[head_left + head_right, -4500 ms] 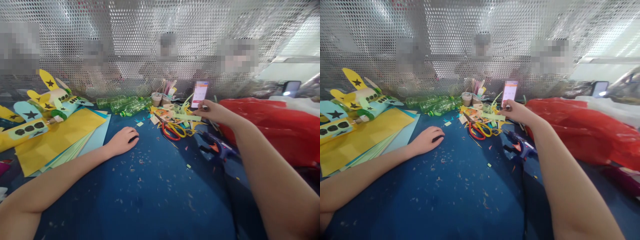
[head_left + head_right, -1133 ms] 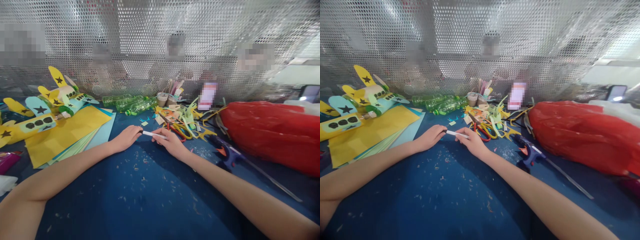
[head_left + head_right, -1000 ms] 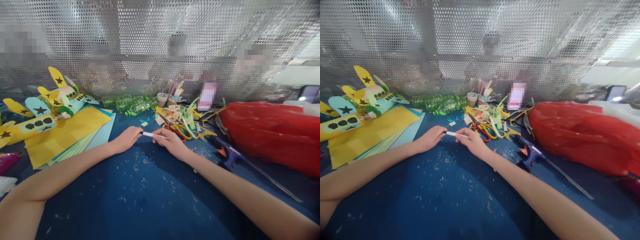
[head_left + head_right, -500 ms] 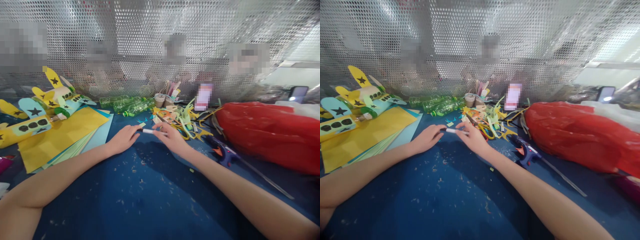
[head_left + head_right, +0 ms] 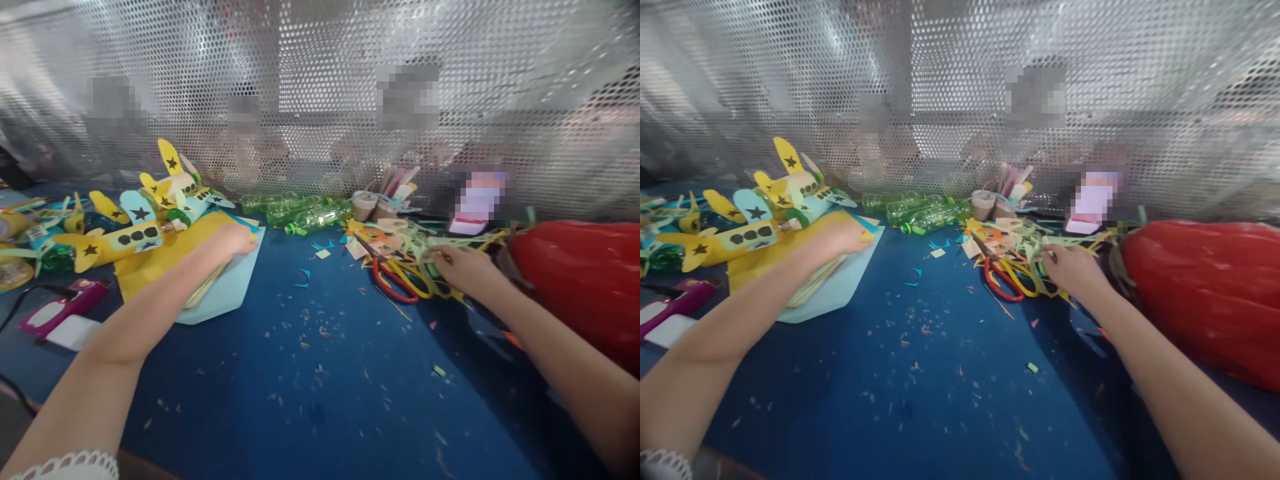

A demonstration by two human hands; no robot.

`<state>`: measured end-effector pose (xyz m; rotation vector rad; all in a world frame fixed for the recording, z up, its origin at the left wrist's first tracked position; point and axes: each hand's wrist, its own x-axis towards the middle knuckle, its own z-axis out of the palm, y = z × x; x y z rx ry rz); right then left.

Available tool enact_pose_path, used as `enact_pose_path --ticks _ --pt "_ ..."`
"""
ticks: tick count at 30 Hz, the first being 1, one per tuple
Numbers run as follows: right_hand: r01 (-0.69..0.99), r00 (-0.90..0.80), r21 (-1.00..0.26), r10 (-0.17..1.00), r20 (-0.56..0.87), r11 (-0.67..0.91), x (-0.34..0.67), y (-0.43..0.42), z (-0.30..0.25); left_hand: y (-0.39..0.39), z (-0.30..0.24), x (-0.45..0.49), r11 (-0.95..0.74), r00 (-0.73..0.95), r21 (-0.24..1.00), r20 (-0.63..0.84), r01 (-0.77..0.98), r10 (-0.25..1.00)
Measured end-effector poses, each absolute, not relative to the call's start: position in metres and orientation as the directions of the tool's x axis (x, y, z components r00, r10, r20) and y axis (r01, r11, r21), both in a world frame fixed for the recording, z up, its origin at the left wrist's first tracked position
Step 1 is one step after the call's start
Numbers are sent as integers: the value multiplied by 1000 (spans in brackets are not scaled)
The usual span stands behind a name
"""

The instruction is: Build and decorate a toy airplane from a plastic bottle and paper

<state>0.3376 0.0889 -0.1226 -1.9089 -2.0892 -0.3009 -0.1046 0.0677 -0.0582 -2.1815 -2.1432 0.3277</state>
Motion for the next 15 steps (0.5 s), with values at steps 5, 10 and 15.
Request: enact_pose_path --ticks 5,10,15 --pt "976 -200 44 794 574 214 331 88 -128 71 -50 -113 32 -83 -227 -220 973 972" --pt "960 -252 46 783 569 276 303 74 -112 73 -60 -115 59 -111 -225 -227 973 968" --pt "951 -249 -34 828 503 306 267 56 -102 79 -71 -122 42 -69 -161 -168 986 983"
